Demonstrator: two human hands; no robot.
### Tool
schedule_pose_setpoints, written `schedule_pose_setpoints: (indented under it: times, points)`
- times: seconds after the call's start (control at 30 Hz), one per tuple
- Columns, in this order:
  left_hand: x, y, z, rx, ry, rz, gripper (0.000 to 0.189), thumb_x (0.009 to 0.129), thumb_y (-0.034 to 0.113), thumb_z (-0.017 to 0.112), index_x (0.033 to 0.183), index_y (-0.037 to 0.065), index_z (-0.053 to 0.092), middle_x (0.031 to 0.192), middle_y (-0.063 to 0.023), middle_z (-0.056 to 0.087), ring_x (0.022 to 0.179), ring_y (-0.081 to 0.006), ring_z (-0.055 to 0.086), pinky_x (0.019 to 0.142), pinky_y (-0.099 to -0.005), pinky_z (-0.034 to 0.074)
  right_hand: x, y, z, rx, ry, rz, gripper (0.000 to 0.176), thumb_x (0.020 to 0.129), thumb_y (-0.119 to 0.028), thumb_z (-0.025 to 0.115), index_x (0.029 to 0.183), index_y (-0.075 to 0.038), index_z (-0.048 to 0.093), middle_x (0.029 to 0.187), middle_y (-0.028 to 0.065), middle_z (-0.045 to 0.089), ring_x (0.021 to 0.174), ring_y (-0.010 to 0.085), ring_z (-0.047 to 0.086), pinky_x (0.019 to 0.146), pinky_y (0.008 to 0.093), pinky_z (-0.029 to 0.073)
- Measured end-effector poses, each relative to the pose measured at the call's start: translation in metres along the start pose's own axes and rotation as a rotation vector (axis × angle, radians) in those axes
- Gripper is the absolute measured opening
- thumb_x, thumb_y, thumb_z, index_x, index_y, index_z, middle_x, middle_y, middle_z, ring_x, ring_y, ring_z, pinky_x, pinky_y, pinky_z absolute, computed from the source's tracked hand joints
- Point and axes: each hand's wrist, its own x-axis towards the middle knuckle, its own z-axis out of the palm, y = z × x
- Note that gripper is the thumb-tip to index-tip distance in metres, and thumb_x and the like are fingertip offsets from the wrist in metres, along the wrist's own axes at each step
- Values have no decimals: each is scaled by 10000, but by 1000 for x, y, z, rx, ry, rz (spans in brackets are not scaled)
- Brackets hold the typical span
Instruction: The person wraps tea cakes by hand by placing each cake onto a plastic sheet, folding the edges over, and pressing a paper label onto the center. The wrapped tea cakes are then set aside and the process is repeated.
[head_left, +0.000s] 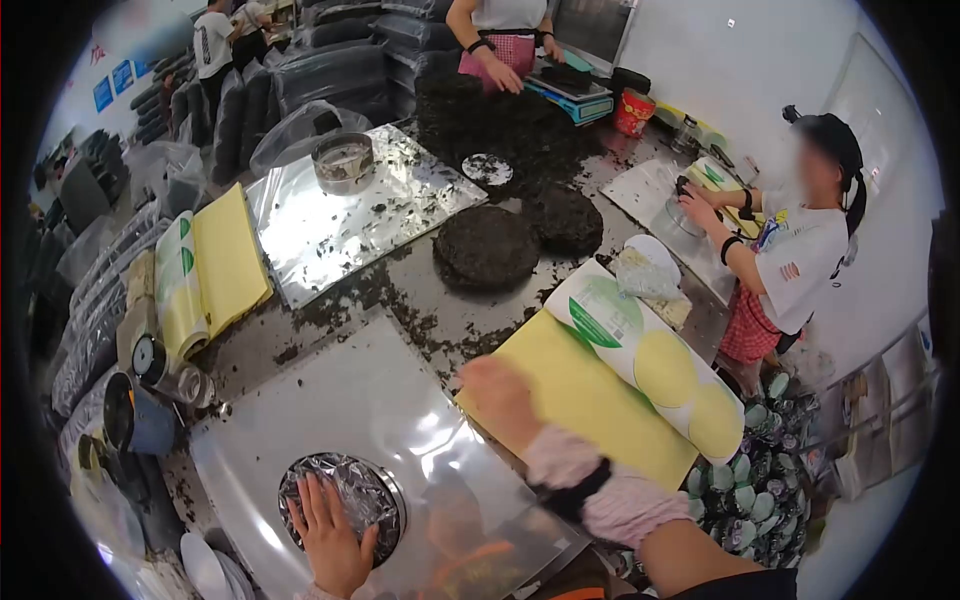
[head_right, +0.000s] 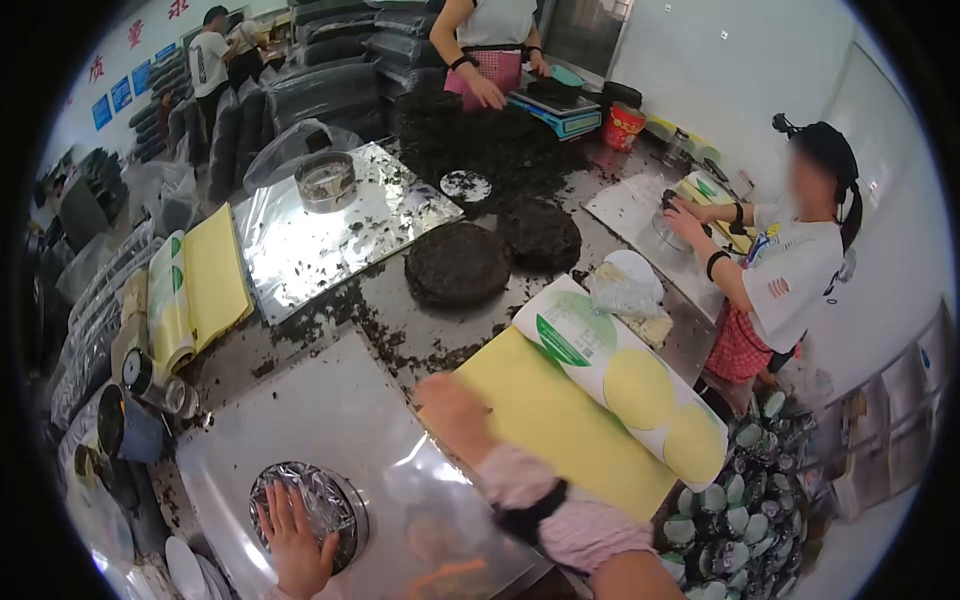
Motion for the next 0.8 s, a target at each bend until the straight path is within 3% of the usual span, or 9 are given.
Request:
schedule_pose_setpoints:
  times: [0.1, 0.23, 0.37, 0.47, 0.53, 0.6, 0.7, 0.77, 0.8]
  points:
    - [-1, -2, 2, 100, 13, 21, 895, 879, 428, 617, 1533, -51, 238, 1609, -268, 182, 1504, -425, 127, 1205, -565, 90, -37, 117, -94, -747, 116, 152, 315, 775, -58, 685, 1089, -50, 673, 1160, 151, 664, 1095, 322, 617, 918, 428, 513]
    - [2, 1, 1, 81, 12, 7, 912, 886, 440, 622, 1553, -20, 203, 1616, -251, 175, 1509, -412, 116, 1203, -569, 78, -54, 135, -109, -768, 67, 103, 328, 813, -153, 705, 1122, -45, 689, 1239, 142, 661, 1190, 329, 596, 941, 428, 507]
    - [-1, 0, 2, 20, -22, 7, 904, 858, 433, 629, 1459, -152, 291, 1566, -337, 197, 1482, -482, 136, 1184, -607, 50, -44, 147, -110, -638, 200, 185, 176, 886, -197, 677, 1008, -81, 726, 950, 119, 736, 904, 312, 702, 773, 437, 543]
    - [-2, 0, 1, 6, -4, 8, 906, 875, 453, 616, 1468, -145, 279, 1568, -330, 199, 1479, -485, 142, 1182, -611, 54, -7, 126, -136, -631, -106, 596, 177, 910, -214, 647, 981, -74, 729, 827, 163, 712, 754, 334, 689, 695, 419, 524]
    - [-3, -2, 0, 3, 1, 23, 936, 878, 510, 614, 1482, -121, 278, 1568, -322, 210, 1479, -476, 155, 1184, -605, 62, 33, 126, -181, -325, -113, 549, 213, 927, -230, 621, 900, -38, 708, 723, 185, 663, 611, 297, 633, 614, 406, 471]
    - [-4, -4, 0, -21, 16, 18, 961, 866, 544, 624, 1487, -106, 284, 1568, -312, 224, 1482, -461, 163, 1188, -597, 69, 98, 24, -224, -207, 339, 338, 268, 947, -231, 619, 830, 7, 664, 602, 147, 572, 527, 189, 496, 555, 412, 400]
    - [-3, -2, 1, -1, 42, 4, 981, 842, 553, 659, 1491, -87, 296, 1585, -274, 217, 1500, -424, 130, 1203, -575, 67, 95, -18, -181, -80, 231, 314, 223, 997, -198, 560, 1032, -11, 677, 693, 90, 608, 645, 158, 535, 600, 371, 413]
    - [-4, -4, 5, -3, 107, 15, 936, 847, 541, 657, 1483, -65, 335, 1580, -257, 245, 1496, -415, 159, 1205, -571, 79, 86, -55, -117, 314, -35, 387, 348, 1007, -148, 510, 1327, -32, 583, 1086, 130, 674, 972, 263, 615, 807, 400, 475]
    - [-5, -5, 8, -18, 156, 13, 890, 852, 528, 655, 1480, -34, 370, 1574, -231, 287, 1492, -403, 186, 1207, -565, 82, 43, -52, -58, 295, -140, 108, 534, 969, -159, 545, 1472, -25, 429, 1400, 204, 527, 1306, 367, 479, 1069, 428, 398]
